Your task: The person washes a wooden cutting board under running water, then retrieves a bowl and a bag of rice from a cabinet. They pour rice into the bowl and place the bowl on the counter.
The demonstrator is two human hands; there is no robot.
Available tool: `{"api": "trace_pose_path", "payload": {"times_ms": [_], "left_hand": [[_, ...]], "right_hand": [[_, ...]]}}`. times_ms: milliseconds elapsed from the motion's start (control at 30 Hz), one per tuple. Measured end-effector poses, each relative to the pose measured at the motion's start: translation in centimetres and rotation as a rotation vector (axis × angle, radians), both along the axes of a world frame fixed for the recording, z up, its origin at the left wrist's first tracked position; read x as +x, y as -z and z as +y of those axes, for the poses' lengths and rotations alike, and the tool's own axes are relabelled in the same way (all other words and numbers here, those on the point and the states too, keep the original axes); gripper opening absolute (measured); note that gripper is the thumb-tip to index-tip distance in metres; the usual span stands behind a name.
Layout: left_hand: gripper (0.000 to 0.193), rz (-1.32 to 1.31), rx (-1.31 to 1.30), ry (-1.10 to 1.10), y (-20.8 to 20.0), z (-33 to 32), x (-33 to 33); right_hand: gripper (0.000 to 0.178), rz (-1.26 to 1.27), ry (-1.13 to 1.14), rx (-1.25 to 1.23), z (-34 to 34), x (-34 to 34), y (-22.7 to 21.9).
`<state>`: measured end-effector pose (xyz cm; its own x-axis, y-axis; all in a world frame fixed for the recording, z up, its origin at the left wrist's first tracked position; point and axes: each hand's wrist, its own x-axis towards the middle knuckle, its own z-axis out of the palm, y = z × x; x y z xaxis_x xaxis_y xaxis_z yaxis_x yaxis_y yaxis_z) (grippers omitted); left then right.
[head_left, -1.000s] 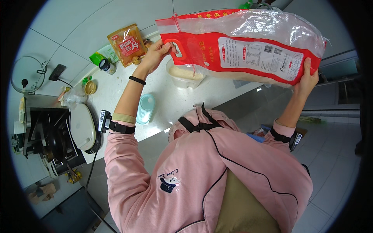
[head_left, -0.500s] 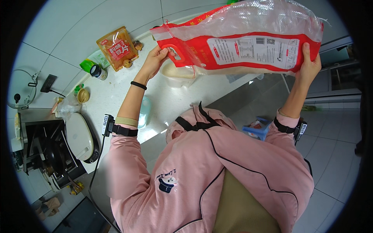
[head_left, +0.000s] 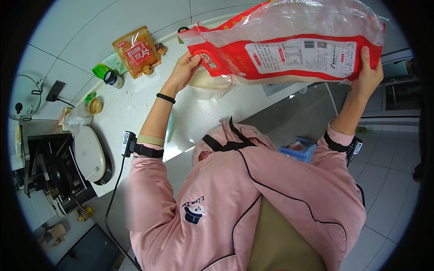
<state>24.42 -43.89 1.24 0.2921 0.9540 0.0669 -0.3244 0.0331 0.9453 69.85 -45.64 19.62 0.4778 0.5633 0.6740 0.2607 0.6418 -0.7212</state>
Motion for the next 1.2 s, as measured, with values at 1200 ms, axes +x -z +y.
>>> {"api": "trace_pose_path", "payload": {"times_ms": [1200], "left_hand": [[0.025,0.052,0.006,0.098,-1.1,0.8,-1.1]], "right_hand": [[0.031,0.052,-0.004,-0.009,1.9,0.6,0.7]]}}
